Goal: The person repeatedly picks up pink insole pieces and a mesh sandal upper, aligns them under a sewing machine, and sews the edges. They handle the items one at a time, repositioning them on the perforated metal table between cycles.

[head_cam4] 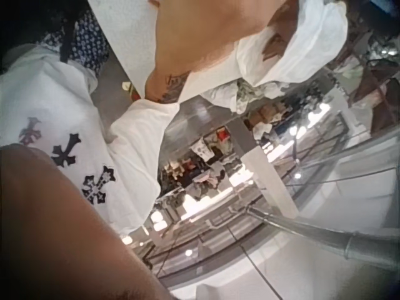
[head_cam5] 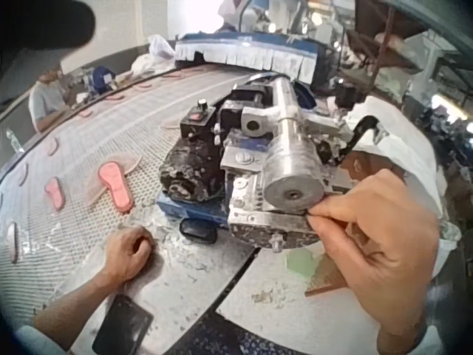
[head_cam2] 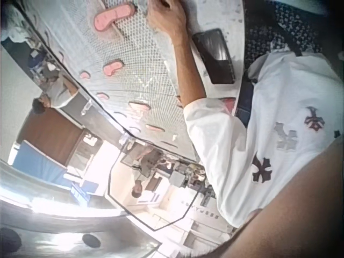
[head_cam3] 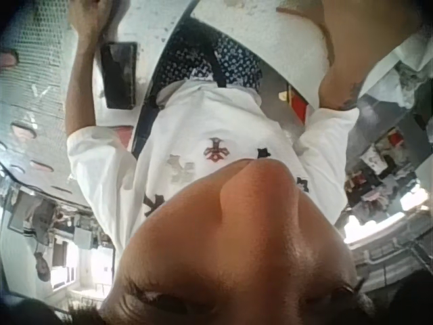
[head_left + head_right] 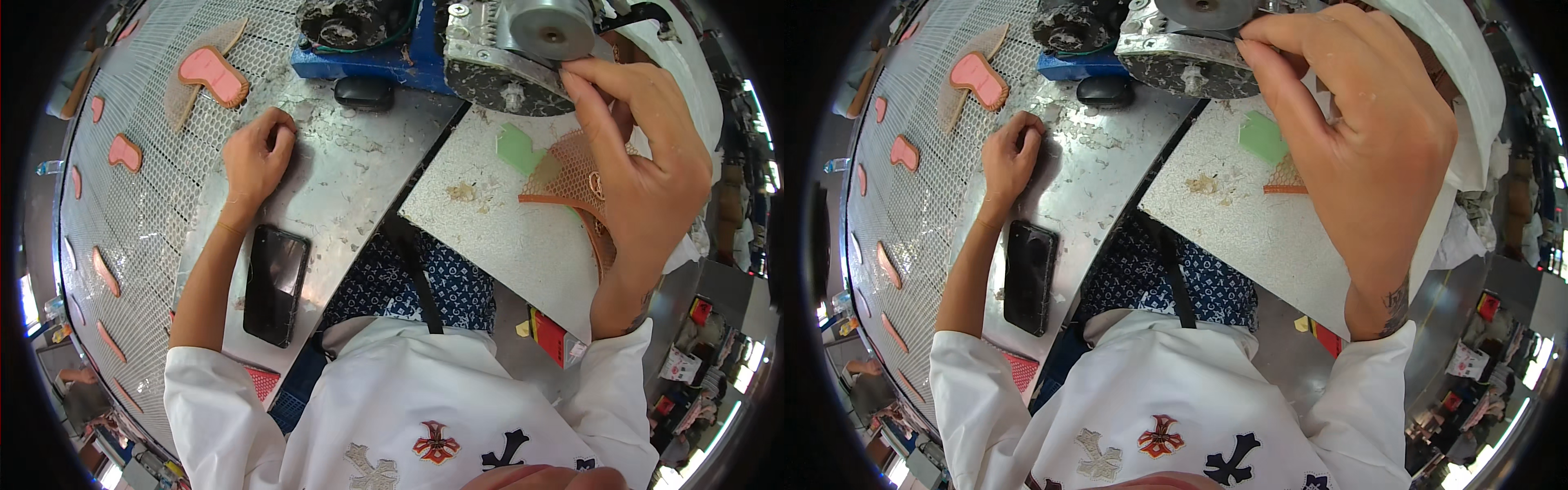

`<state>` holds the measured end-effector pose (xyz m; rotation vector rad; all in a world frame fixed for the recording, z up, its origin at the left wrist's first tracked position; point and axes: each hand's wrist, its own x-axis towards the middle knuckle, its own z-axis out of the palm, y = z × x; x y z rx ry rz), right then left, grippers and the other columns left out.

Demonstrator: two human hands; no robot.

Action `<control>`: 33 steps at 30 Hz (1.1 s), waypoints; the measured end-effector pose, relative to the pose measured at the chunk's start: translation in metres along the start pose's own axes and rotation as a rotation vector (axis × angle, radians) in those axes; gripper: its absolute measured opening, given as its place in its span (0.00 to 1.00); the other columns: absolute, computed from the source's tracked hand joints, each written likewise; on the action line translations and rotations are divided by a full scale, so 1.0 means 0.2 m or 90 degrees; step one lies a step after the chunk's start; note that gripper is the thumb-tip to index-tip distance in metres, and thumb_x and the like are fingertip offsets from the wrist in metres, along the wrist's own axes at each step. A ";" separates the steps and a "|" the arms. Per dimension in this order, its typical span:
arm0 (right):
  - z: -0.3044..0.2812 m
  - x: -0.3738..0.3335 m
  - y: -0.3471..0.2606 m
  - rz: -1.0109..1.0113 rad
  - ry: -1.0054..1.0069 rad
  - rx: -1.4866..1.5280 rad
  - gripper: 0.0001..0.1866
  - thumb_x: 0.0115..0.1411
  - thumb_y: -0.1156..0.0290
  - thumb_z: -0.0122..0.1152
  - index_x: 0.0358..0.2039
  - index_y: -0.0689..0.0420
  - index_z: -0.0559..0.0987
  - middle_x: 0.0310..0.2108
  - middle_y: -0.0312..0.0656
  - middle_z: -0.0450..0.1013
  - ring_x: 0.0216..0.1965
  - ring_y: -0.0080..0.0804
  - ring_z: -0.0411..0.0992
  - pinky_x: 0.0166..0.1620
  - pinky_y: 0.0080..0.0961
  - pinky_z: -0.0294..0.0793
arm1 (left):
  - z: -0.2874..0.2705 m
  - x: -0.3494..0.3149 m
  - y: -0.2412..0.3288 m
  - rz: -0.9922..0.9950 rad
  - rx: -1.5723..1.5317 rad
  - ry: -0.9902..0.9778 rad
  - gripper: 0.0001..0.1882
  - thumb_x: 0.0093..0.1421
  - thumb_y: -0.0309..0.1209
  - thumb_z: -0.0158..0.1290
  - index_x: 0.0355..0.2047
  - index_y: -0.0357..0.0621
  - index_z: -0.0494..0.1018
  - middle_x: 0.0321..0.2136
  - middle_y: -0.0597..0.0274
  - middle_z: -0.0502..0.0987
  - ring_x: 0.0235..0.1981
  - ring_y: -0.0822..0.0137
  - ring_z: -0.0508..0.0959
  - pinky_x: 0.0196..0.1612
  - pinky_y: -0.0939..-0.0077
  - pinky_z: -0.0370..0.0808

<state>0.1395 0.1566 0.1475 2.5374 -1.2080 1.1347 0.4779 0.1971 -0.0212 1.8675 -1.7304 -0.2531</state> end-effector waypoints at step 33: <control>0.12 -0.04 -0.04 0.015 0.087 -0.050 0.07 0.52 0.80 0.72 0.31 0.56 0.84 0.24 0.33 0.73 0.24 0.21 0.68 0.28 0.20 0.68 | -0.02 -0.02 -0.03 -0.010 -0.039 -0.006 0.10 0.62 0.36 0.50 0.32 0.48 0.79 0.22 0.60 0.78 0.22 0.62 0.76 0.30 0.69 0.72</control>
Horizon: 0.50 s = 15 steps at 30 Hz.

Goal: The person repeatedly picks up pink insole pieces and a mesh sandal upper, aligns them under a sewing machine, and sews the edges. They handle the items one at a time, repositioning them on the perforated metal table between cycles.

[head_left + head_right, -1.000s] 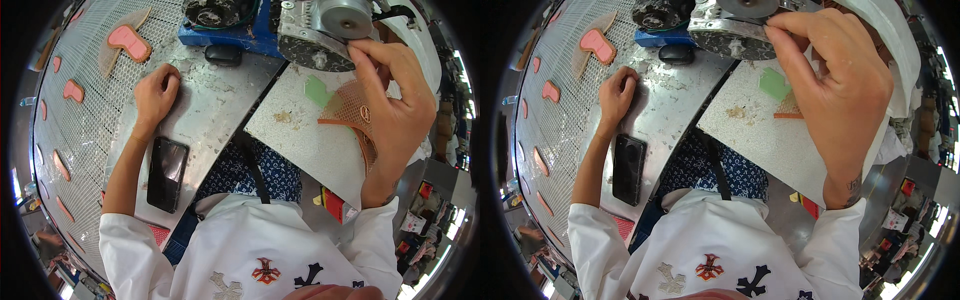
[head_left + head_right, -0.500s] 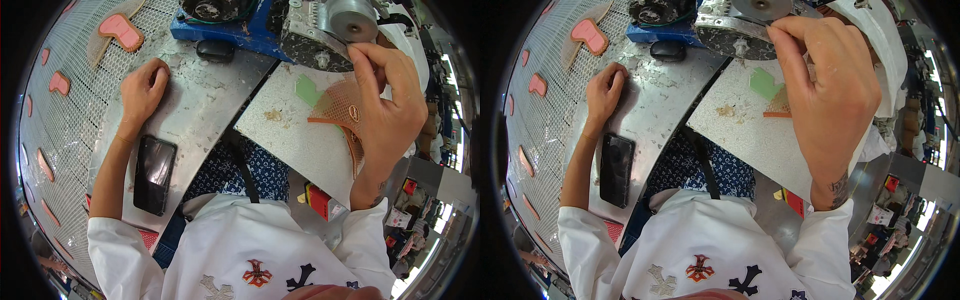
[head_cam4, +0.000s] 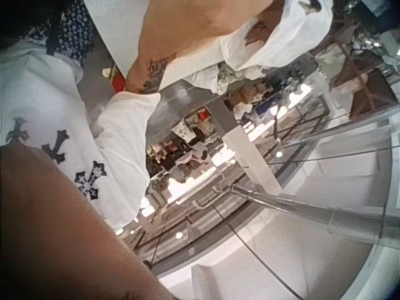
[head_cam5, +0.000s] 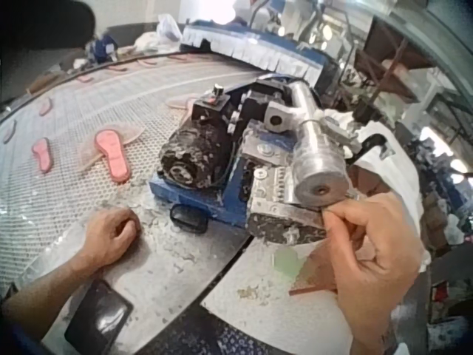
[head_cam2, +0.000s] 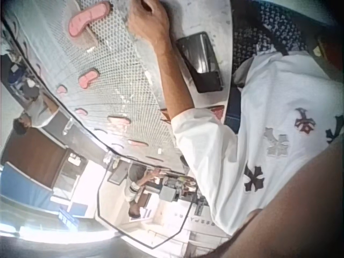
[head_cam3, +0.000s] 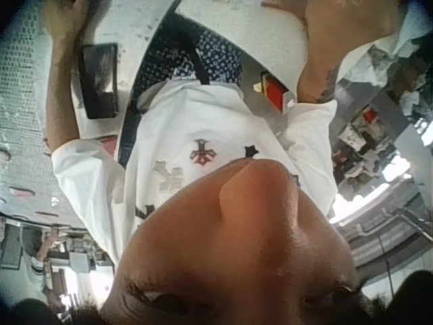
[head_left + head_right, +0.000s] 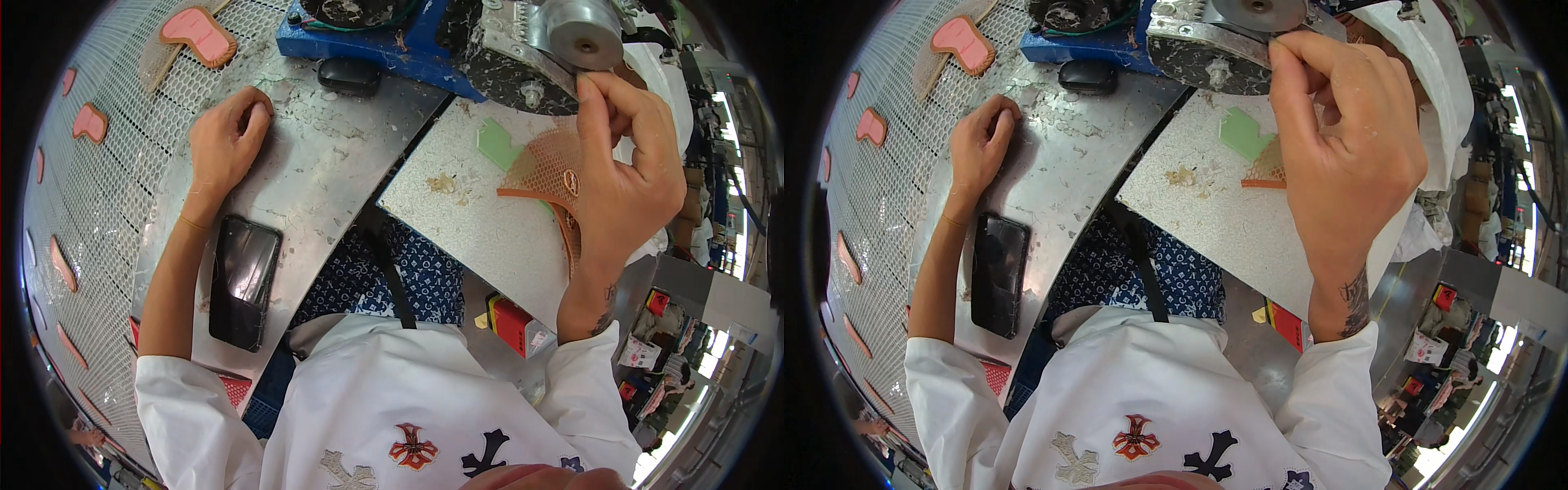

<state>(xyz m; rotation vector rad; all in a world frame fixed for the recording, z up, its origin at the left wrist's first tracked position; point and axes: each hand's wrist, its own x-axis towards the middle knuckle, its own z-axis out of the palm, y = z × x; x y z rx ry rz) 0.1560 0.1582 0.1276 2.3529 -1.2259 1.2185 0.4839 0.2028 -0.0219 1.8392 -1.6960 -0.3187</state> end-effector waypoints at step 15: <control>-0.05 0.03 -0.02 0.018 -0.052 -0.041 0.03 0.58 0.78 0.71 0.33 0.60 0.85 0.25 0.29 0.74 0.26 0.14 0.66 0.32 0.14 0.67 | 0.01 0.00 -0.02 -0.001 -0.017 0.000 0.10 0.62 0.36 0.49 0.32 0.48 0.78 0.21 0.59 0.77 0.22 0.62 0.76 0.30 0.69 0.71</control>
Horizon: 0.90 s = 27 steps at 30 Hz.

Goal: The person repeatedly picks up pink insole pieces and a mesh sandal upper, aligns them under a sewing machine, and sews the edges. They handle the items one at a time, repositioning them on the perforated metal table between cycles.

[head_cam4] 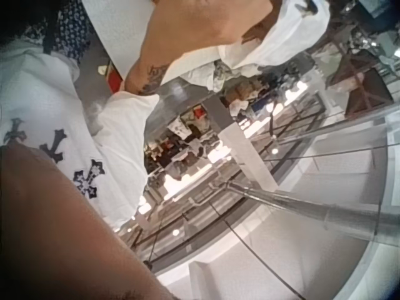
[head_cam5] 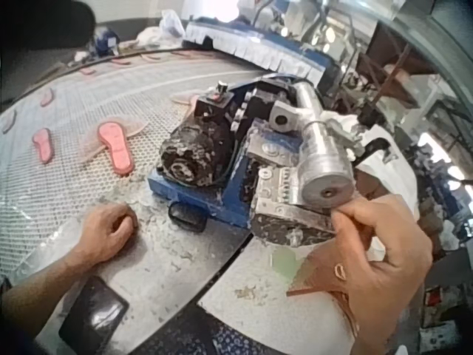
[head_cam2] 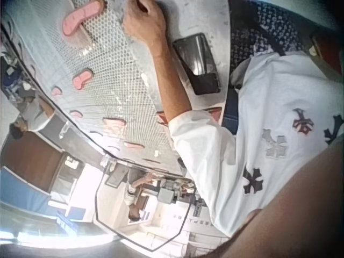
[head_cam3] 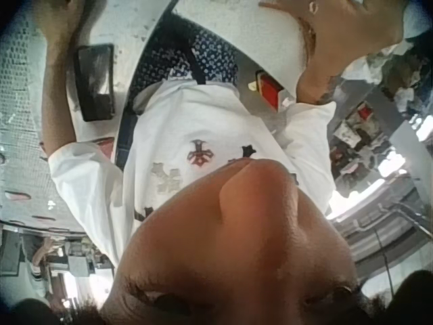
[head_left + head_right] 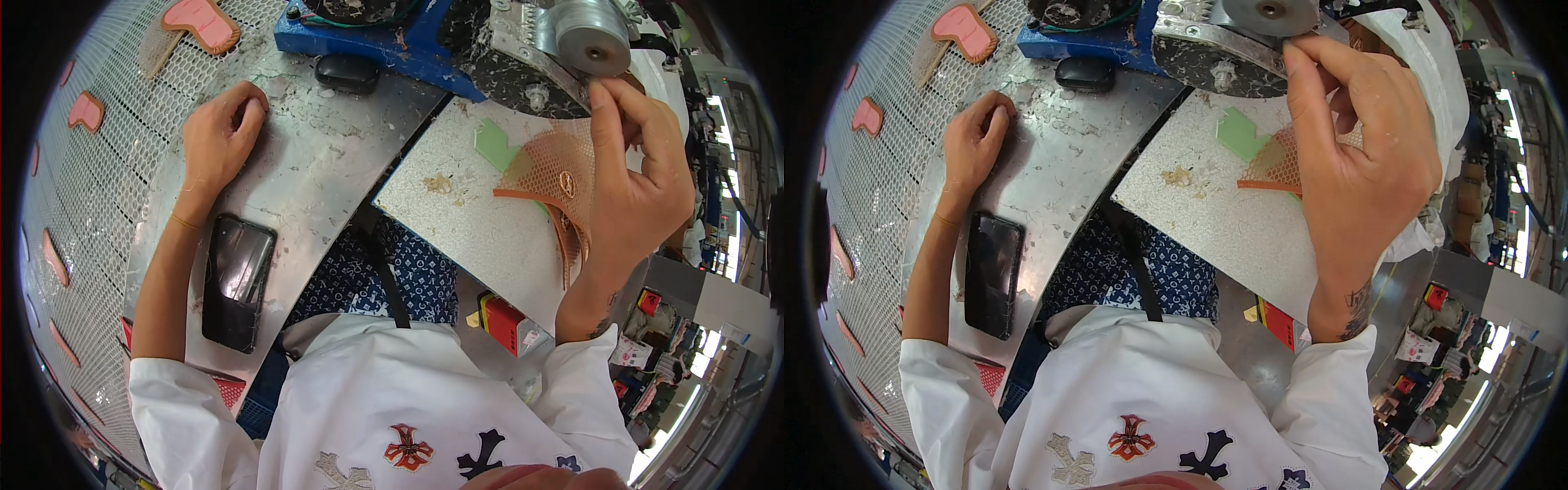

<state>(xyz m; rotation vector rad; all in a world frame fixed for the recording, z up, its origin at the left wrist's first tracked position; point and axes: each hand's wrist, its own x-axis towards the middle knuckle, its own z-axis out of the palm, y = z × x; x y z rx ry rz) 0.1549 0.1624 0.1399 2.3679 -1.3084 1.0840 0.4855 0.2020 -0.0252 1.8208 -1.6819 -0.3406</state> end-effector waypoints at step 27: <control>0.06 -0.03 0.07 -0.017 -0.032 0.042 0.03 0.66 0.73 0.61 0.36 0.60 0.78 0.31 0.39 0.73 0.33 0.35 0.70 0.39 0.29 0.69 | 0.01 0.00 -0.02 0.015 -0.006 0.009 0.11 0.62 0.37 0.49 0.33 0.47 0.78 0.23 0.59 0.79 0.24 0.59 0.78 0.32 0.68 0.72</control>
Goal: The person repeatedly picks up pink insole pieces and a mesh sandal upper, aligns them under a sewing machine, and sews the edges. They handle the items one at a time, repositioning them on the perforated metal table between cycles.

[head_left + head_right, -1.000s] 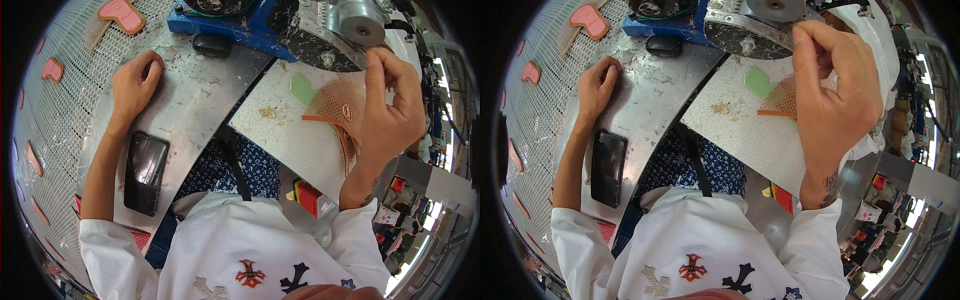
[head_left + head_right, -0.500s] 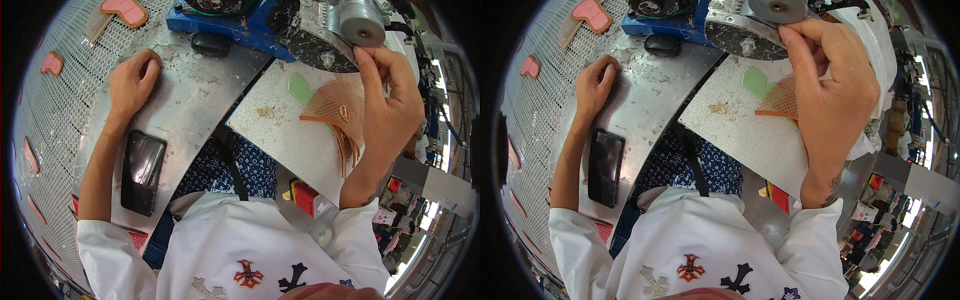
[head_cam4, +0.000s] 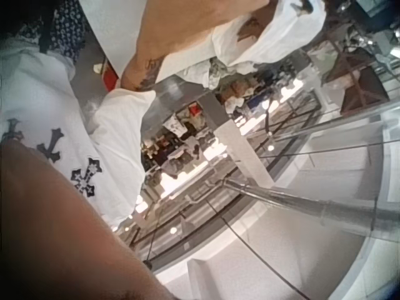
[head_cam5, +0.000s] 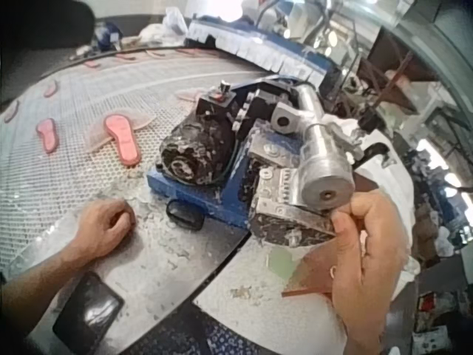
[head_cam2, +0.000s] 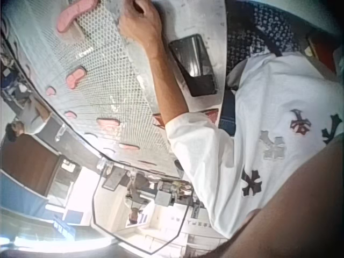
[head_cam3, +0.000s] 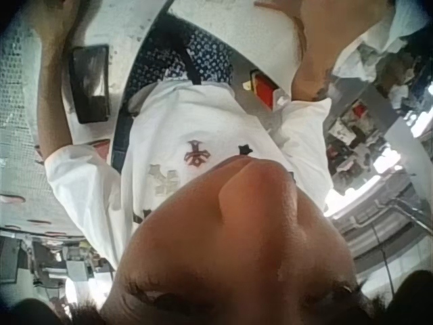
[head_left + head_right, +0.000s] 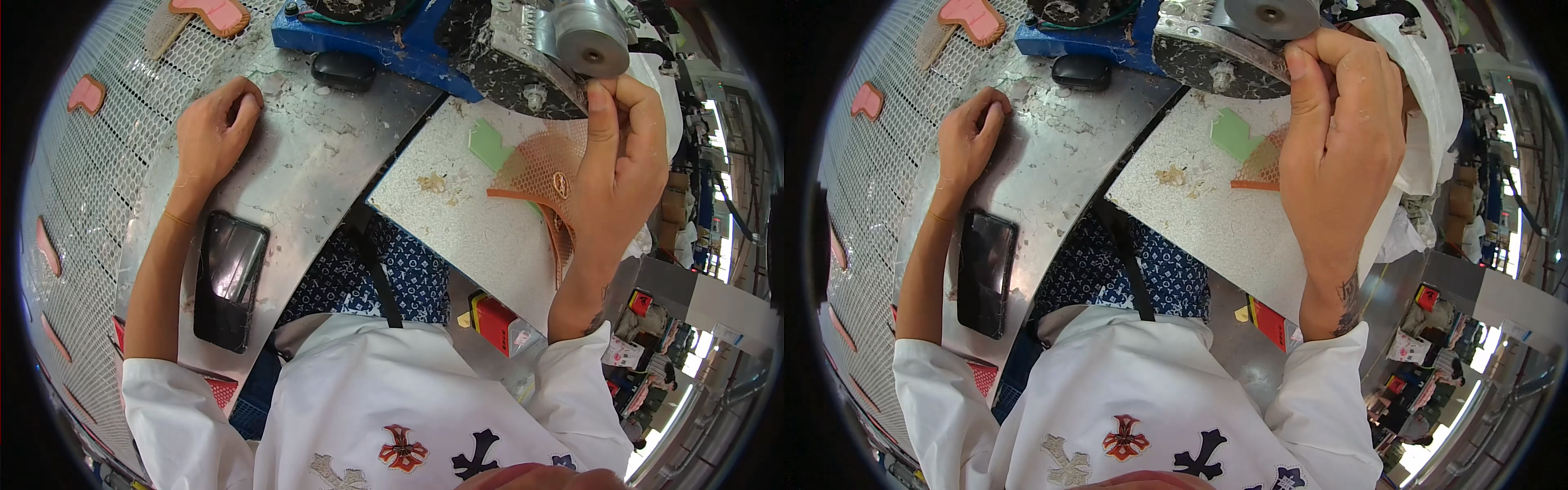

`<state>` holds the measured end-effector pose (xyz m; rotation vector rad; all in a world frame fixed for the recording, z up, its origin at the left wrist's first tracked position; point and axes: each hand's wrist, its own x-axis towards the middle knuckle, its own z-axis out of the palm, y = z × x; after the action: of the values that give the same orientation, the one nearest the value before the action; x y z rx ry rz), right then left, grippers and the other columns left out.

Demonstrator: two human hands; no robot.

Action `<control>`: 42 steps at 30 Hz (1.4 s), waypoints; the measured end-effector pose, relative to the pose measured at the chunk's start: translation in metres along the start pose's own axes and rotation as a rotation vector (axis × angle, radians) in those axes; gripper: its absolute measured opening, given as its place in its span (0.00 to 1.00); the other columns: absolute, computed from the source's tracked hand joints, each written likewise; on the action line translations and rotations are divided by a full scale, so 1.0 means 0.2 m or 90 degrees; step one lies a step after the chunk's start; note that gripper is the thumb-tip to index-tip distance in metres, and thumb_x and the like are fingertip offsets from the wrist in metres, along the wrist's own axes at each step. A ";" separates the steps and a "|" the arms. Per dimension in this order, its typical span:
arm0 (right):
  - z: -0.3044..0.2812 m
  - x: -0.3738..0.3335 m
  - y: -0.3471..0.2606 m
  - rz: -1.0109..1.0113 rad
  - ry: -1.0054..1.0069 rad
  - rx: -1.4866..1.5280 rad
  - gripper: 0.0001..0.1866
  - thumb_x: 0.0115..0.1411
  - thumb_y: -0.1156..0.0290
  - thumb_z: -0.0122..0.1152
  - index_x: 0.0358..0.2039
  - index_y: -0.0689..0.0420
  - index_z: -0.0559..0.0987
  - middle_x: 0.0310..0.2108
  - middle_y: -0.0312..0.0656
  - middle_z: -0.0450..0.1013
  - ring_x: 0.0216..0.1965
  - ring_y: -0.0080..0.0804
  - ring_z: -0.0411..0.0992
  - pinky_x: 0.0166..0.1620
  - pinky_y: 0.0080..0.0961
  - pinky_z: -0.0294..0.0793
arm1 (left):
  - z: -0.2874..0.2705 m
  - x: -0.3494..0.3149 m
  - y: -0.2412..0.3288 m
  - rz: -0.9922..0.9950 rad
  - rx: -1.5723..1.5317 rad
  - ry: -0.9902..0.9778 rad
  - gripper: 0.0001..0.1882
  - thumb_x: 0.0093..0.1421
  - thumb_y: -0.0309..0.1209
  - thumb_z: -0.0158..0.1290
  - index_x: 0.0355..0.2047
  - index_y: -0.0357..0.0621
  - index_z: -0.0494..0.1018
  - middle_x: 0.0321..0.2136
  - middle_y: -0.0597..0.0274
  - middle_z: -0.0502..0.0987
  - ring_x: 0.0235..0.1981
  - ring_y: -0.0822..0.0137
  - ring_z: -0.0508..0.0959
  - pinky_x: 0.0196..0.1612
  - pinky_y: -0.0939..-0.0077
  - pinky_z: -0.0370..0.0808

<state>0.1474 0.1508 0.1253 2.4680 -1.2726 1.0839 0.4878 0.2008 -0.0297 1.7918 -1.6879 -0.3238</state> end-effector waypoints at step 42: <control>-0.03 0.02 -0.09 -0.001 0.031 -0.075 0.04 0.56 0.76 0.72 0.33 0.59 0.86 0.26 0.32 0.76 0.26 0.17 0.68 0.32 0.15 0.68 | -0.01 0.00 0.01 -0.016 0.001 -0.007 0.10 0.62 0.36 0.49 0.32 0.46 0.78 0.22 0.59 0.78 0.22 0.61 0.76 0.30 0.69 0.71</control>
<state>0.1597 0.1613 0.1358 2.3427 -1.2811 1.0298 0.4873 0.2021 -0.0262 1.8159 -1.6750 -0.3445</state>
